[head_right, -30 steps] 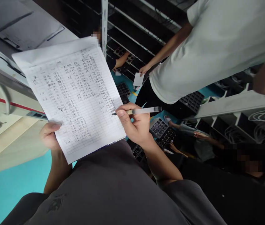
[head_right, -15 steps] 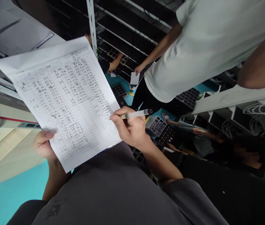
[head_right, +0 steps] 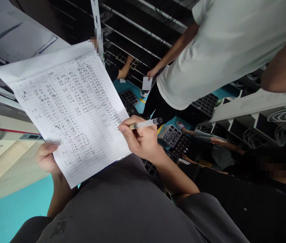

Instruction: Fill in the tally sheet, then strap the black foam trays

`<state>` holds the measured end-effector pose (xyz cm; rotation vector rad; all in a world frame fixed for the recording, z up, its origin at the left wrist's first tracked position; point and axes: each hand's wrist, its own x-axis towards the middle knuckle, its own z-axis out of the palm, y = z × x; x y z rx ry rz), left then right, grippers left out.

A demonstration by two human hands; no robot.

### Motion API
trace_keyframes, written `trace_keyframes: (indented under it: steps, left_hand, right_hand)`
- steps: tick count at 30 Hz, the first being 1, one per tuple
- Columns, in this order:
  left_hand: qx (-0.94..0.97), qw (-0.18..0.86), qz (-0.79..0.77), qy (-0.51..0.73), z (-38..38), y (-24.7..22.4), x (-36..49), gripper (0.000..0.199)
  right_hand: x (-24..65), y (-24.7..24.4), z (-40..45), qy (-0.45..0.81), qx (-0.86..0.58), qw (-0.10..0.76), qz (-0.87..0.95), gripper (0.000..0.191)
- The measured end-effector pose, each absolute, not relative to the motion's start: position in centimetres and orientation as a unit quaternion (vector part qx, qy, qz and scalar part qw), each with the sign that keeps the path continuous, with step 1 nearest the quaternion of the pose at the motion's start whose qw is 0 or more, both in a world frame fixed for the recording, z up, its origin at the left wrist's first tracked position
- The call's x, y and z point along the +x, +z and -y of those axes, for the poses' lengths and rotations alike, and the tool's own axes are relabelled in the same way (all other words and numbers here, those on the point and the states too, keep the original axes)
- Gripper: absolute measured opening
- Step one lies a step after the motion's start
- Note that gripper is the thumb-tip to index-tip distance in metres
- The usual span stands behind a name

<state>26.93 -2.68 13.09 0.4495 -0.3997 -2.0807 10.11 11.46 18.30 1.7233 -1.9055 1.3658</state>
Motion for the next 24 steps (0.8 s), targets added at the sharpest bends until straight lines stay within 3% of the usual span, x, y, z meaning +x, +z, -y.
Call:
trace_keyframes:
  steps: [12,24]
  left_hand:
    - [0.181,0.471,0.168,-0.847,3.1,11.9,27.4,0.068]
    - [0.164,0.470,0.159,-0.853,3.3,11.3,27.8,0.071]
  right_hand:
    - [10.3,17.5,-11.9,0.484,0.576,0.107,0.650,0.009]
    - [10.9,17.3,-11.6,0.462,0.558,0.115,0.680,0.019]
